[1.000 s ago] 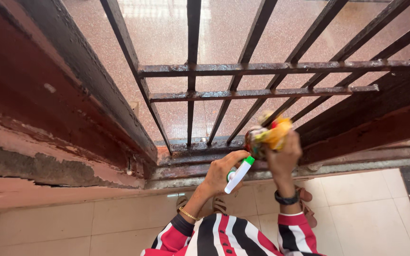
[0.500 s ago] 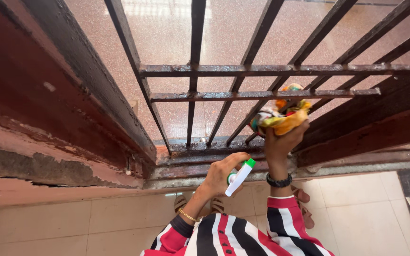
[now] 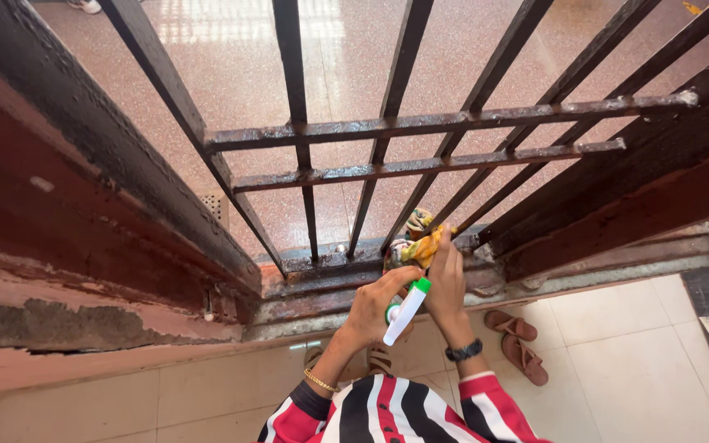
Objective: The person wipes the horizontal bars of a metal gate with a cloth, spraying liquid from a bottle onto the surface and then rubbing the bars and the frame.
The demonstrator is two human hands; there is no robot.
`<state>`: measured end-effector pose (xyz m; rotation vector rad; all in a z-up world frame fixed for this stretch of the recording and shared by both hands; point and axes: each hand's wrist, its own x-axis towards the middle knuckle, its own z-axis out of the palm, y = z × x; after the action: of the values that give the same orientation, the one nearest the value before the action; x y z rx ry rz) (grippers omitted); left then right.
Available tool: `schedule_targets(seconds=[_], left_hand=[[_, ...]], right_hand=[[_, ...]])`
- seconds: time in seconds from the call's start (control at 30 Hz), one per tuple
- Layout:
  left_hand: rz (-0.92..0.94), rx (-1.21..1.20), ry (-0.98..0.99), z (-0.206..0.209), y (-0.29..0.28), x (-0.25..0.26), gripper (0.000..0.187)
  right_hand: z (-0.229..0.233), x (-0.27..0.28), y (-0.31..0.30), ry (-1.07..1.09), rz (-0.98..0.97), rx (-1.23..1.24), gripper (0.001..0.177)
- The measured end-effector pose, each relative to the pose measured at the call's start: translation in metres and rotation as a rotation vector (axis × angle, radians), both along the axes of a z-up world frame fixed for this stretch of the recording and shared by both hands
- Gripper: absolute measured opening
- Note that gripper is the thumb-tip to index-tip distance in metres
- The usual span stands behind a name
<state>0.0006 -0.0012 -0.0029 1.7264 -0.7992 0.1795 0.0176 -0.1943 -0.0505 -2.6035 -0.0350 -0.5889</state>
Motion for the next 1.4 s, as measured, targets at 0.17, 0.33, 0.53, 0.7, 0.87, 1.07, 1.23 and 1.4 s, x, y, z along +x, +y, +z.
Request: schedule_targets(seconds=[0.17, 0.33, 0.53, 0.7, 0.87, 1.07, 1.23, 1.4], left_hand=[[0.003, -0.010, 0.018, 0.003, 0.001, 0.001, 0.072], [0.003, 0.005, 0.044, 0.003, 0.001, 0.001, 0.069], [0.035, 0.007, -0.002, -0.001, 0.004, 0.001, 0.069], [0.062, -0.028, -0.010, 0.002, 0.005, -0.001, 0.063], [0.052, -0.039, -0.010, 0.008, 0.002, -0.002, 0.064], [0.127, -0.077, -0.079, 0.008, 0.001, 0.001, 0.064], [0.108, -0.048, -0.053, 0.004, -0.004, 0.007, 0.069], [0.148, -0.041, -0.009, 0.004, -0.004, 0.004, 0.064]], right_hand=[[0.012, 0.001, 0.011, -0.243, 0.067, -0.262, 0.096], [-0.010, 0.017, -0.004, -0.098, 0.014, -0.156, 0.086], [0.034, 0.017, -0.017, -0.031, -0.067, 0.003, 0.053], [0.120, 0.004, -0.020, -0.479, -0.154, 0.206, 0.052], [0.158, 0.032, 0.007, -0.613, -0.106, 0.130, 0.049], [0.162, 0.034, 0.022, -0.605, -0.068, 0.169, 0.057], [0.147, 0.040, 0.014, -0.536, -0.090, 0.079, 0.048], [0.092, 0.038, -0.002, -0.395, -0.083, -0.033, 0.053]])
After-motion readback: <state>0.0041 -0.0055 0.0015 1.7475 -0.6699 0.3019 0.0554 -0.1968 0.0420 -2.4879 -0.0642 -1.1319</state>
